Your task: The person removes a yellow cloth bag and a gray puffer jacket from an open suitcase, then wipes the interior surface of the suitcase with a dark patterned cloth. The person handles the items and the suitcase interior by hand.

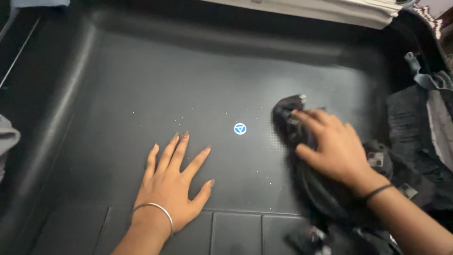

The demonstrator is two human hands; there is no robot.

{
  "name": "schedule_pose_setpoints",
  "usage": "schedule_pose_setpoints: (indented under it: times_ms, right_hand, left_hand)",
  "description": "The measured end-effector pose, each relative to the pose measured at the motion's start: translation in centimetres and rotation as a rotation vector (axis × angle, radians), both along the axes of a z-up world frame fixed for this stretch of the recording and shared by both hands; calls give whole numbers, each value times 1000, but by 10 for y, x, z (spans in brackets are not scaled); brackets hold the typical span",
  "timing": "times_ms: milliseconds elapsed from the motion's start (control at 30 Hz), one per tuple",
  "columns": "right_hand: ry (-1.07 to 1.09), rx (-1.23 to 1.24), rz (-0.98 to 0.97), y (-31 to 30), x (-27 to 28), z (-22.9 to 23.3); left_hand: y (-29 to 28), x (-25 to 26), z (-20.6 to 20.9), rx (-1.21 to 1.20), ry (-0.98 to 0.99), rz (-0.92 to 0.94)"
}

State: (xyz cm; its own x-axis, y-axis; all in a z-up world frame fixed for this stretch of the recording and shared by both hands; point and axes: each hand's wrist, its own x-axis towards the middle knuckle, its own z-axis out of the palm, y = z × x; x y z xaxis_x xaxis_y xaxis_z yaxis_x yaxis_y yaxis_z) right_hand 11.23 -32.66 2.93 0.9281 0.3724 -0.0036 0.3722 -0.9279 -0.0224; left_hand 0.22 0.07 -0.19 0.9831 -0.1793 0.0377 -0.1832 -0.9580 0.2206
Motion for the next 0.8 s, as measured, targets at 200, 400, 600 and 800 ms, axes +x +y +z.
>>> schedule_pose_setpoints:
  times_ms: [200, 400, 600, 800]
  right_hand:
    - [46, 176, -106, -23, 5, 13]
    - [-169, -17, -637, -117, 74, -25]
    - [-1, -16, -545, -132, 118, -41]
    - [-2, -86, -278, -57, 95, -27]
  left_hand:
    - [0, 0, -1, -12, 3, -2]
    - [2, -1, -3, -49, -35, -3]
    - [2, -2, -3, -79, -44, -1]
    - [1, -1, 0, -60, 0, 1]
